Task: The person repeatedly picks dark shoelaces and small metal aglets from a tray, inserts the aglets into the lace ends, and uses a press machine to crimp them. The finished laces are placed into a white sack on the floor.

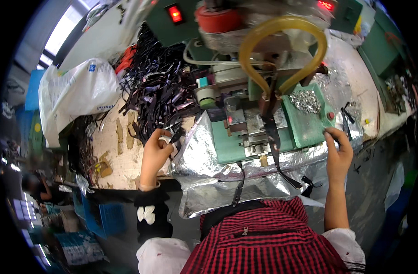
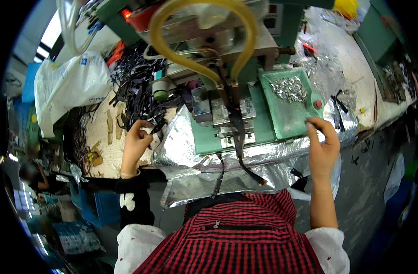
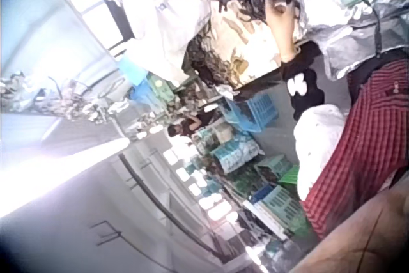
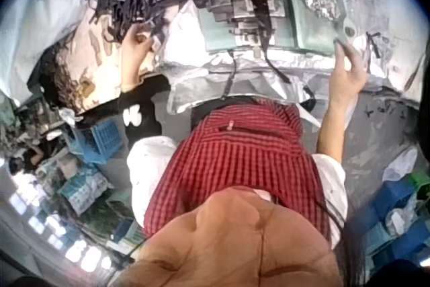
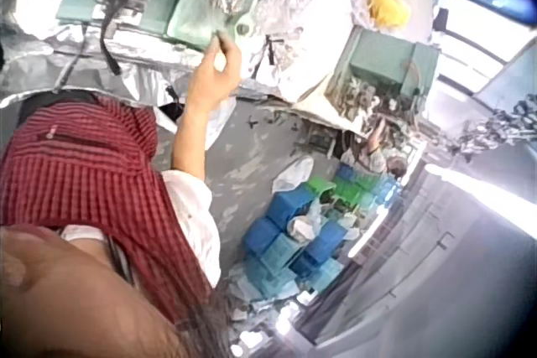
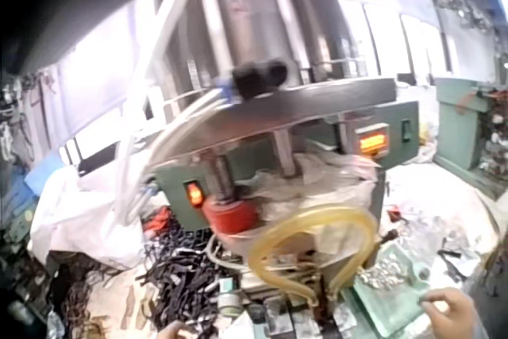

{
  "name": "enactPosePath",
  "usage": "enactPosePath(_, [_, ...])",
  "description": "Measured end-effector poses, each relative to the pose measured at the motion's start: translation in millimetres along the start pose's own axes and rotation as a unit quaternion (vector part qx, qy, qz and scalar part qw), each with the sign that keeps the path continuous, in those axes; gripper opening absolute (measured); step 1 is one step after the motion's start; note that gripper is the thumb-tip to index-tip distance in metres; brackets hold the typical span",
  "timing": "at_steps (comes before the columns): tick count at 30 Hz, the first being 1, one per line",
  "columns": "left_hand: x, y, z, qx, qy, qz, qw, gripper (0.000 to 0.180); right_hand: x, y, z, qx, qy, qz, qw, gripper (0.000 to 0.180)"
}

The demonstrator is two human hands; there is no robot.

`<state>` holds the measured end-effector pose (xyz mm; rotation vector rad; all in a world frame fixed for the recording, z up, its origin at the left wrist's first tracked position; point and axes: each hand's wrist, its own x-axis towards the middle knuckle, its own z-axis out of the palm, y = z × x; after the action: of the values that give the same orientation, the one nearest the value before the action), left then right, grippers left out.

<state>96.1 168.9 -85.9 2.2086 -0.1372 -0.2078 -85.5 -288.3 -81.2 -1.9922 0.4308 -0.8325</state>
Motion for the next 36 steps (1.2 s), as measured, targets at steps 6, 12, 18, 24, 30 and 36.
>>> enactPosePath(6, [-19.4, 62.7, 38.3, -0.339, -0.017, 0.045, 0.940, 0.023, 45.0, -87.5, 75.9, 0.095, -0.051, -0.109, 0.988, 0.023])
enactPosePath(12, [-55.0, 127.5, 50.2, -0.084, 0.188, 0.323, 0.924, 0.010, 21.1, -78.9, 110.1, 0.283, -0.061, 0.014, 0.957, 0.041])
enactPosePath(18, [-31.5, 200.3, 53.4, -0.035, 0.261, 0.409, 0.874, 0.002, 20.4, -110.7, 95.2, 0.324, -0.124, 0.043, 0.937, 0.052])
enactPosePath(24, [-50.7, 202.4, 90.0, 0.031, 0.105, 0.640, 0.761, 0.022, 19.5, -117.1, 61.7, 0.186, -0.192, -0.075, 0.961, 0.050])
enactPosePath(30, [-41.7, 182.3, 131.7, 0.120, 0.138, 0.688, 0.702, 0.018, 41.2, -15.1, 57.3, -0.124, -0.148, -0.120, 0.974, 0.030])
enactPosePath(36, [-37.2, 174.9, 133.1, 0.089, 0.089, 0.680, 0.723, 0.027, 51.7, 16.6, 30.3, -0.007, 0.029, -0.076, 0.997, 0.029])
